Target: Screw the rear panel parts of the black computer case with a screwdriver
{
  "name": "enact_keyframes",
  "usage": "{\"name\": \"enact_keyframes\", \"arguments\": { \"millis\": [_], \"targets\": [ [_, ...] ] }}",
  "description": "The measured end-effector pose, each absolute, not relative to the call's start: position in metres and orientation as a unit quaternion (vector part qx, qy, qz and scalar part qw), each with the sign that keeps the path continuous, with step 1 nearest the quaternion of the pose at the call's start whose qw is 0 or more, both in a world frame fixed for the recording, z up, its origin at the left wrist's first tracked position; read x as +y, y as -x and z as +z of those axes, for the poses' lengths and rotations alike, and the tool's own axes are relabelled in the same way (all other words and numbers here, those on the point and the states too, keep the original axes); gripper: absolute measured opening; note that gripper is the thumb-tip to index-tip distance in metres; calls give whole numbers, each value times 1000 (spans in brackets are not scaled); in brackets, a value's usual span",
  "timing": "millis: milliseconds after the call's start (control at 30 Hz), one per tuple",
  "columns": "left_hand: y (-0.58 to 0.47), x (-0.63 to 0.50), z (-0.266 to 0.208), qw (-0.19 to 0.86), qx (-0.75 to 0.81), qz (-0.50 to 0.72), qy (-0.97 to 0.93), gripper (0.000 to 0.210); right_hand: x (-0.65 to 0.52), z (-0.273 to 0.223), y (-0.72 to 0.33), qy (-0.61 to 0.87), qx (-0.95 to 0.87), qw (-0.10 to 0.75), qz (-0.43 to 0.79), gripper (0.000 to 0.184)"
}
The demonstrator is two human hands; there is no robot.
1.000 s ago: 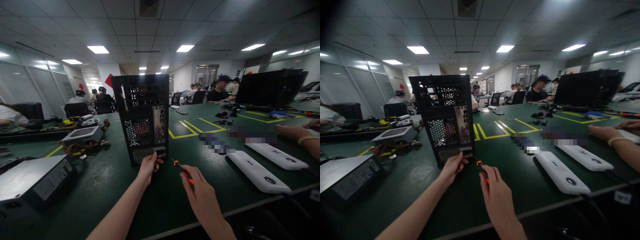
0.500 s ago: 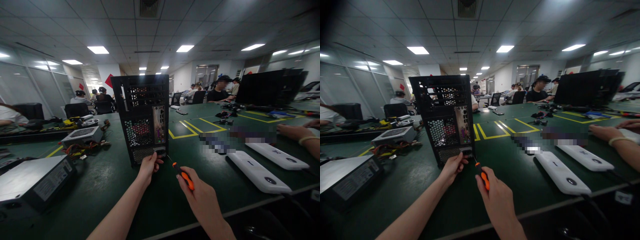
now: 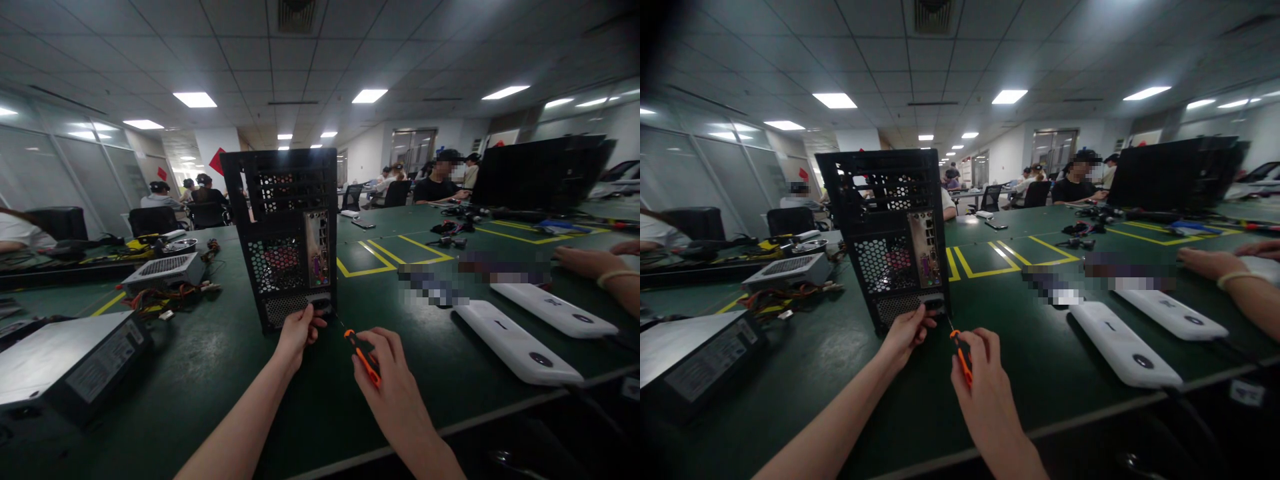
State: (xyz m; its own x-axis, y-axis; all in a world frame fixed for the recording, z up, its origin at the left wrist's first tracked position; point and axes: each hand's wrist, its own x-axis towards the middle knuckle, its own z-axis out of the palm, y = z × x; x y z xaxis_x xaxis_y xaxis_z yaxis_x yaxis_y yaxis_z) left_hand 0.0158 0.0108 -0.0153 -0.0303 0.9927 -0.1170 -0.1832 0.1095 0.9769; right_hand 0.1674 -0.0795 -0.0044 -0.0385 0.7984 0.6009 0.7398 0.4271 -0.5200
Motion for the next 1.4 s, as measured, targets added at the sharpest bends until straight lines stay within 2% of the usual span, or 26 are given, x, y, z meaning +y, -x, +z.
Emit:
{"name": "enact_keyframes", "arguments": {
  "millis": [167, 367, 500, 833, 1033, 1400],
  "targets": [
    [-16, 10, -15, 560, 495, 522, -411, 39, -77, -6, -165, 511, -743, 431, 6, 13],
    [-16, 10, -15, 558, 490, 527, -413, 41, -81, -5, -167, 469, -784, 406, -18, 29],
    [-16, 9, -14, 561, 491, 524, -412, 40, -80, -3, -169, 469, -766, 437, -52, 30],
    [-16, 12, -16, 558, 495, 523, -413, 39, -77, 8, -164, 509, -717, 476, -11, 18],
    [-15, 11, -16, 563, 488, 526, -410, 39, -77, 3, -165, 513, -726, 458, -17, 24],
    [-16, 11, -15, 565, 486, 524, -412, 39, -80, 7, -166, 501, -747, 437, -9, 21]
  ]
}}
